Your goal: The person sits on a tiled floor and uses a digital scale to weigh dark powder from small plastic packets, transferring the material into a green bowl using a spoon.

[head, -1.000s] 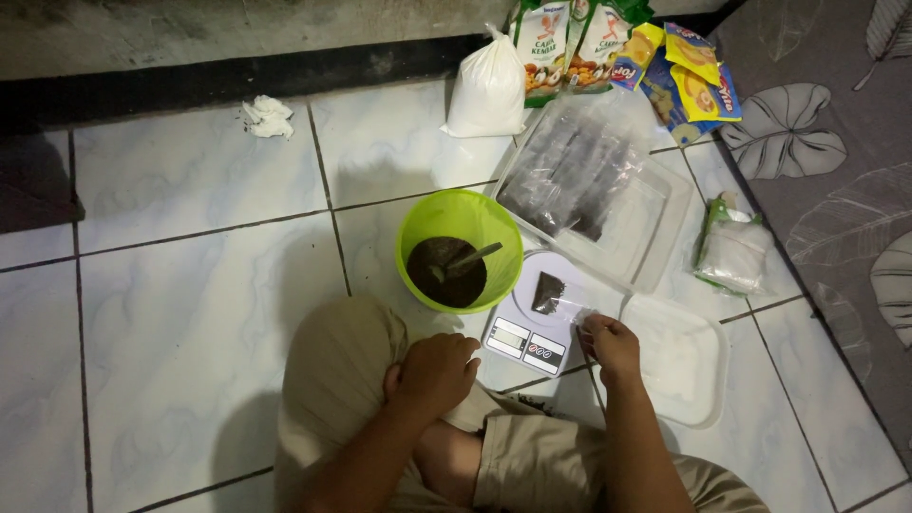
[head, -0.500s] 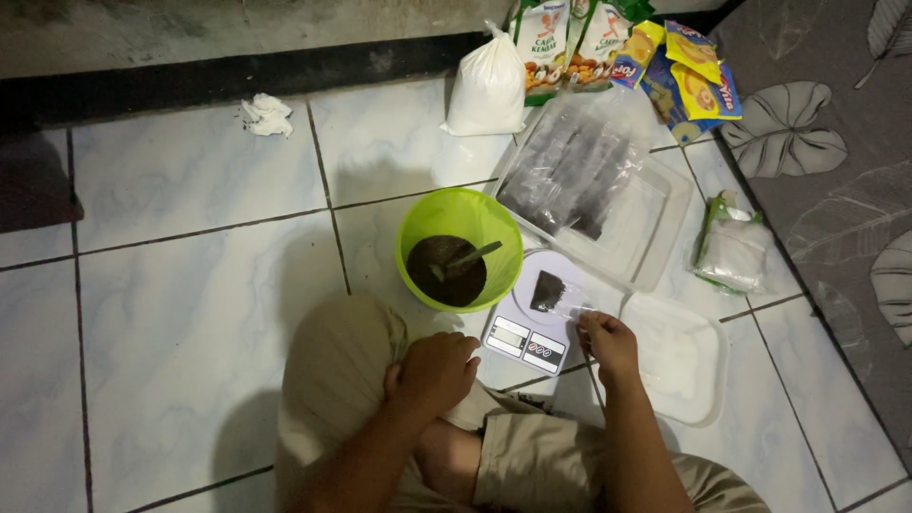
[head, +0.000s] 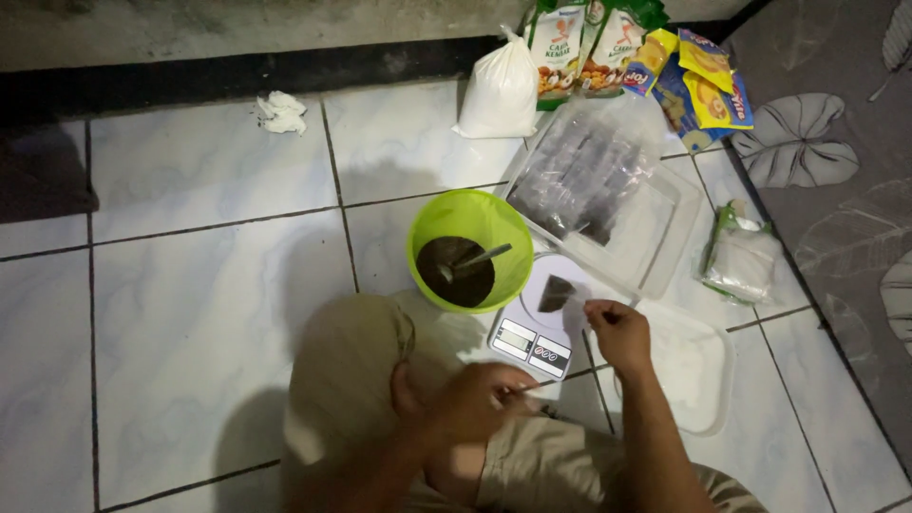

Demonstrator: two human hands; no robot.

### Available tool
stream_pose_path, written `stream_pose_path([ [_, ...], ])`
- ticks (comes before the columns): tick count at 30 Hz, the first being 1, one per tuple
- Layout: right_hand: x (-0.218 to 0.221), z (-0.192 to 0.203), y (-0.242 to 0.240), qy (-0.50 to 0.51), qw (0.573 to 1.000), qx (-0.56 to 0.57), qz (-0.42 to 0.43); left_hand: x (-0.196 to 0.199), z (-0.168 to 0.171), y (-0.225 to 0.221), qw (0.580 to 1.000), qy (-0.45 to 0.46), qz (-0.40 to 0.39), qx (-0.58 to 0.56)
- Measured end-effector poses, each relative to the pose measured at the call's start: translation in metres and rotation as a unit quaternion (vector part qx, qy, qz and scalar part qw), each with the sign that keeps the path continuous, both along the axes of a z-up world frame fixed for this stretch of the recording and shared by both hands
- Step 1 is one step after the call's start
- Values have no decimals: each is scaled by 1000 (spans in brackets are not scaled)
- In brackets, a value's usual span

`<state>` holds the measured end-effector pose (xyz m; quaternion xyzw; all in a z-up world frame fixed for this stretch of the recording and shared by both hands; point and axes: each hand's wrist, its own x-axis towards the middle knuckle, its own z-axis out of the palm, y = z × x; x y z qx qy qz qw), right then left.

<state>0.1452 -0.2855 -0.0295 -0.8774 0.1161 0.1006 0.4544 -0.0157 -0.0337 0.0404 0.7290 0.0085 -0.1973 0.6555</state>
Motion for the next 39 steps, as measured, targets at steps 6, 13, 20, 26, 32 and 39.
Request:
stream_pose_path([
  [6,19,42,-13,-23,994,-76,71,2,130,-5,969,97,211,-81],
  [13,14,134,5,-77,968,-157,182,-15,69,0,826,193,500,-177],
  [20,-14,227,58,-113,919,-241,290,-19,77,1,574,275,726,-259],
  [26,-24,268,96,-173,887,-237,356,-21,80,5,677,235,678,-166],
  [32,-22,275,124,-247,834,-203,450,-17,98,16,830,146,538,1],
  [39,-24,278,162,-306,773,-177,527,15,72,40,772,164,535,-300],
])
